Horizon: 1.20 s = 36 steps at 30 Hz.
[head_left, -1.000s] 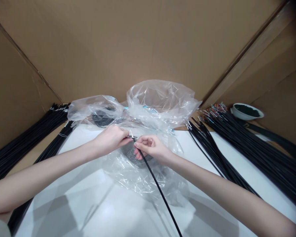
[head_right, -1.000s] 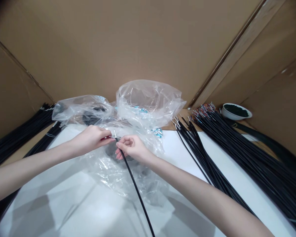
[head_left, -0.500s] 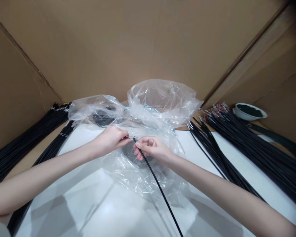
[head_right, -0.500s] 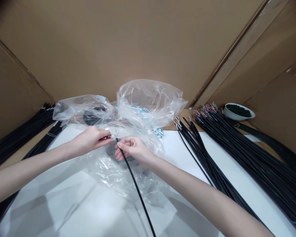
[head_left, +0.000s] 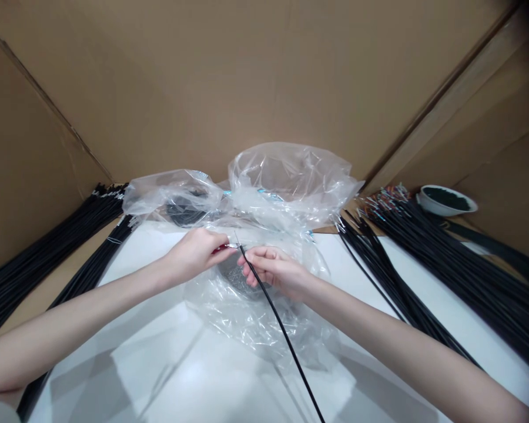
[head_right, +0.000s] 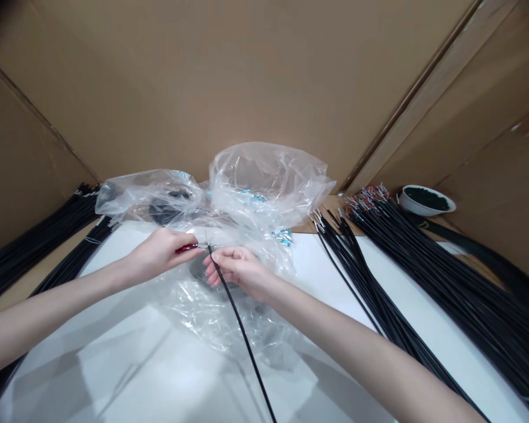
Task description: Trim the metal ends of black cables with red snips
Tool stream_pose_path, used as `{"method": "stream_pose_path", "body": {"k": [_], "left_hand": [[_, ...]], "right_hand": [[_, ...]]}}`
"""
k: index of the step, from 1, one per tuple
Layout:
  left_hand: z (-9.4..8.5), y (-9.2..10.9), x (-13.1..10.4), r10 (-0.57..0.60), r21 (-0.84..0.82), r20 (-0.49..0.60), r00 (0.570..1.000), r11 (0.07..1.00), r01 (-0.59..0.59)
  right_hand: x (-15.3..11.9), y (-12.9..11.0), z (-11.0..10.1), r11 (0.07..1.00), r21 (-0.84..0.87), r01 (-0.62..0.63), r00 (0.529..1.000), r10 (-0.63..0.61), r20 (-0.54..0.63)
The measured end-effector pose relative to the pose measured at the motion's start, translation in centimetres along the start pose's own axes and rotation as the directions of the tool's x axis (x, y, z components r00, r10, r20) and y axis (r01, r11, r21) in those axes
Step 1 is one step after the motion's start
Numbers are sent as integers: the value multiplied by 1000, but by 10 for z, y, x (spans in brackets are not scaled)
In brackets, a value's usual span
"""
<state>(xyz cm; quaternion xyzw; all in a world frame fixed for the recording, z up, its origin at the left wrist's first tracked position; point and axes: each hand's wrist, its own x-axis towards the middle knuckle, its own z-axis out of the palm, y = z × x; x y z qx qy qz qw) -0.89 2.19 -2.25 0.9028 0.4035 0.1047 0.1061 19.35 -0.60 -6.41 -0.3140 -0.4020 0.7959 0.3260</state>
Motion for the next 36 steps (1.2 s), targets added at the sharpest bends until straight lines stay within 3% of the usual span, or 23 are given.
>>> {"method": "stream_pose_path", "body": {"k": [7,11,18,27,36], "left_hand": [[0,-3,-13,-24,-105,-167,986,994,6],[8,-1,-12,-3,-151,-191,982,988,-26],[6,-1,-3,-73,-284,-12,997,956,67],[12,-6,3,-161,-522,149,976,826,215],[13,-11,12,-273,-613,409,871,624,484]], "right_hand": [[-3,4,0,997,70,-8,996,14,-88],[-1,4,4,996,90,-2,996,10,-91],[-1,1,6,997,79,25,994,-16,-108],[0,2,4,997,69,29,992,-21,-122],[10,-4,6,969,197,-150,957,192,-217]]}}
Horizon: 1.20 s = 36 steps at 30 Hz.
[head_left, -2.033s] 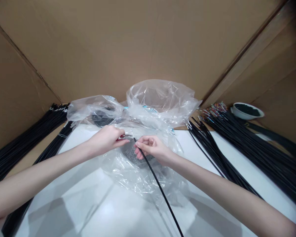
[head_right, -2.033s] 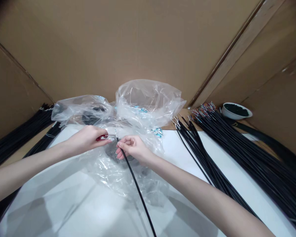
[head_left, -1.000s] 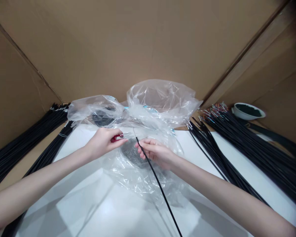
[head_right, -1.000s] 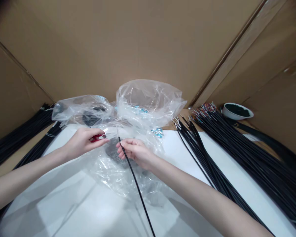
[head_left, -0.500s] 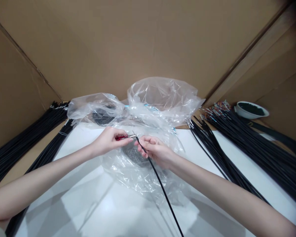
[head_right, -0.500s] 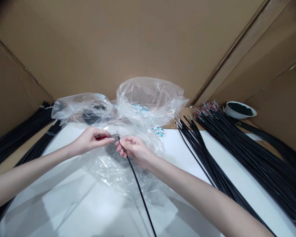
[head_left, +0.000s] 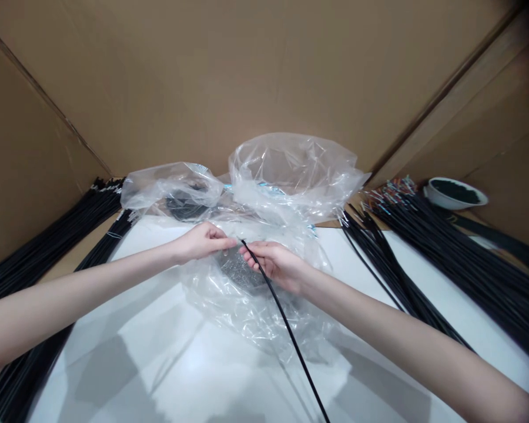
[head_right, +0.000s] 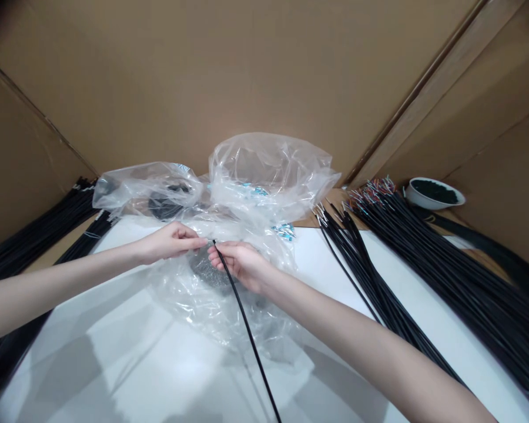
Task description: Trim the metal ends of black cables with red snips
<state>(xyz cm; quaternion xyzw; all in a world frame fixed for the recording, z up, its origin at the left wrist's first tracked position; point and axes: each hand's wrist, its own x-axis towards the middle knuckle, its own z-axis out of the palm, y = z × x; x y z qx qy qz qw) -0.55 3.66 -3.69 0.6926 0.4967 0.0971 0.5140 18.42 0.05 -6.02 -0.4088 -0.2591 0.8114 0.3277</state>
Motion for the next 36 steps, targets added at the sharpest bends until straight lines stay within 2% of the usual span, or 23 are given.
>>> {"method": "stream_pose_path", "body": {"k": [3,8,10,12,16,22,25,28,32,36], "left_hand": [[-3,0,3,-28,-31,30,999,999,29],[-10,-2,8,-69,5,15,997,998,69],[-13,-2,8,-28,81,-9,1000,996,29],[-16,0,7,62,196,-51,997,979,-51],[-17,5,4,236,407,-60,970,893,-192],[-19,12,6,280,494,9,960,834,-248],[-20,13,7,265,469,57,962,844,-260],[-21,13,7,204,372,104,973,900,-228],[-18,13,6,48,183,138,989,980,-73],[-14,12,5,-87,9,129,988,996,87]], "right_hand": [[4,-3,0,999,23,-34,999,34,-3],[9,-4,-2,1000,-12,-11,1000,11,2],[10,-4,-2,1000,-16,-15,1000,15,-10],[10,-5,-2,999,-31,-11,1000,11,-13],[10,-4,-3,997,-70,14,1000,-13,12],[8,-4,-2,988,-143,61,998,-58,30],[5,-7,0,983,-172,71,997,-68,24],[2,-10,1,977,-194,86,996,-81,36],[2,-12,1,975,-202,97,995,-90,44],[6,-11,0,976,-205,75,996,-63,64]]}}
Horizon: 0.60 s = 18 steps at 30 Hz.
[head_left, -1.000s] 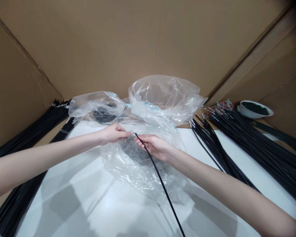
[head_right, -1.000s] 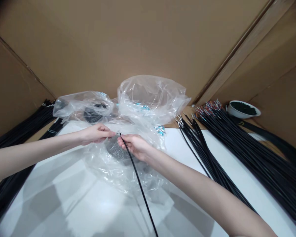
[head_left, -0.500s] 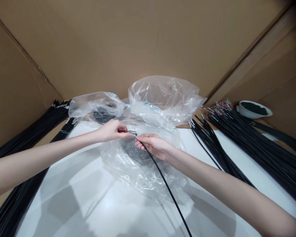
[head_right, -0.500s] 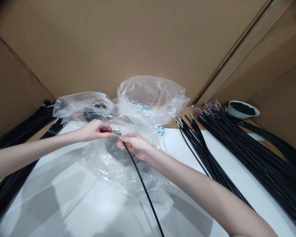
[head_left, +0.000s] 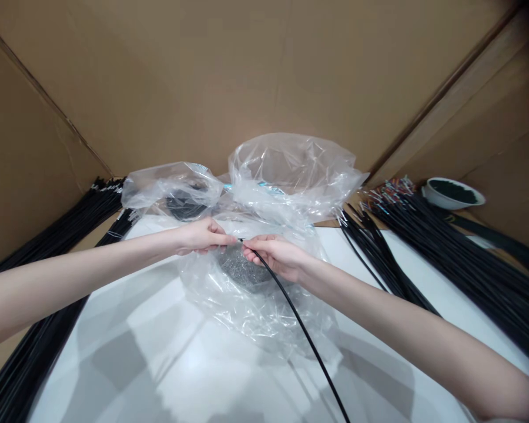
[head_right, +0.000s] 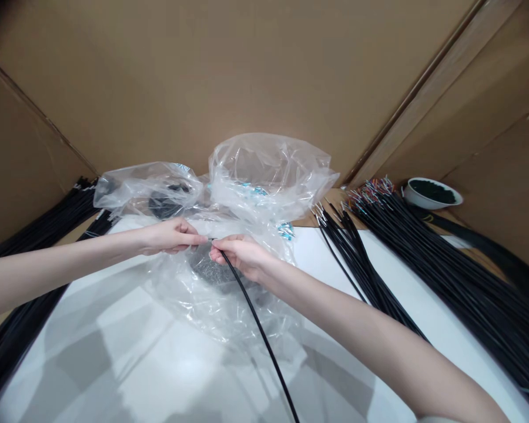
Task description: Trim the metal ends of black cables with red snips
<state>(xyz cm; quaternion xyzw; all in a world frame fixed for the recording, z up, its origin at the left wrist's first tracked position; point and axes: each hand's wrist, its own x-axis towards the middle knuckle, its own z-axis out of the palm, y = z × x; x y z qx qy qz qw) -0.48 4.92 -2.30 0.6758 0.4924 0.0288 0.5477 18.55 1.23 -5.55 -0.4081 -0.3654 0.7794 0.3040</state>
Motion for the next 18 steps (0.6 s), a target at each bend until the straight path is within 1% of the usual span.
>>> {"method": "stream_pose_path", "body": {"k": [2,5,7,9,11,13,15,18], "left_hand": [[-1,-2,0,-18,-30,-18,1000,999,18],[-4,-4,-2,31,-1,-70,997,1000,-31],[-6,-5,-4,85,70,-110,990,995,-77],[-5,-5,-6,168,183,-146,975,973,-140],[-3,-5,-7,263,307,-159,952,929,-206],[-1,-4,-7,327,405,-157,932,882,-242],[1,-2,-6,350,470,-155,924,849,-242],[0,0,-5,366,521,-141,920,817,-246]], "right_hand": [[2,0,-1,1000,2,-13,1000,13,11],[1,-2,0,999,23,-47,999,46,8],[0,-4,0,997,33,-72,997,73,-3],[-2,-5,1,997,35,-73,997,74,-8],[-3,-5,2,997,38,-60,998,60,-8],[-3,-5,2,998,43,-56,998,57,-12],[-4,-5,2,998,34,-53,998,54,-16],[-5,-5,3,999,13,-40,999,40,-17]]}}
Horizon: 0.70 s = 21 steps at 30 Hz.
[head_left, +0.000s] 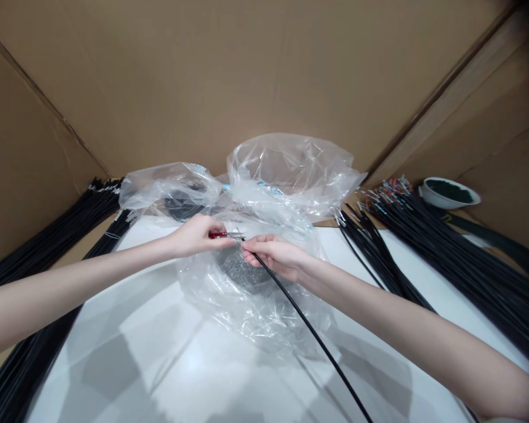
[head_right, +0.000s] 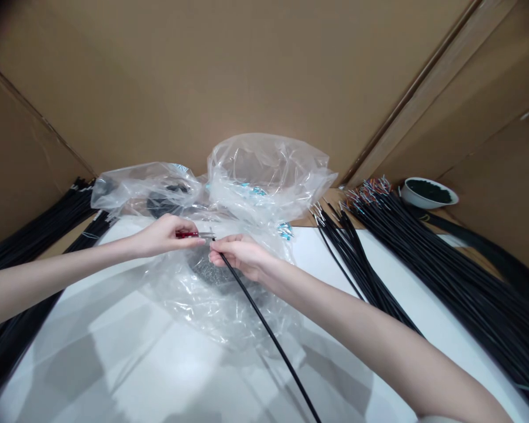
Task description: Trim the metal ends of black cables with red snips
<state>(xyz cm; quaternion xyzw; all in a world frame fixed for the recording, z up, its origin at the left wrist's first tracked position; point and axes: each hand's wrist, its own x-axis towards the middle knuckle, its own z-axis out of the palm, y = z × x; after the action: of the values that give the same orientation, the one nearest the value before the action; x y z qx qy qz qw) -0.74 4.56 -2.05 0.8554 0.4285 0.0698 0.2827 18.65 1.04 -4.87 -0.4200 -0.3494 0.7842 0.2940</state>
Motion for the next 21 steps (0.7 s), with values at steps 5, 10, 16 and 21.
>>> {"method": "stream_pose_path", "body": {"k": [5,10,16,21], "left_hand": [[-2,-1,4,20,-20,59,998,1000,-19],[-3,-1,7,29,-134,138,990,991,-10],[2,-4,7,-140,-331,228,964,920,212],[2,-9,4,-172,-327,163,971,920,218]], "right_hand": [[-1,-1,1,1000,-3,-3,999,3,-46],[-1,-2,3,1000,-17,-24,996,22,-89],[-1,-1,4,1000,-25,-12,998,10,-58],[0,-3,1,1000,8,-15,999,15,-33]]}}
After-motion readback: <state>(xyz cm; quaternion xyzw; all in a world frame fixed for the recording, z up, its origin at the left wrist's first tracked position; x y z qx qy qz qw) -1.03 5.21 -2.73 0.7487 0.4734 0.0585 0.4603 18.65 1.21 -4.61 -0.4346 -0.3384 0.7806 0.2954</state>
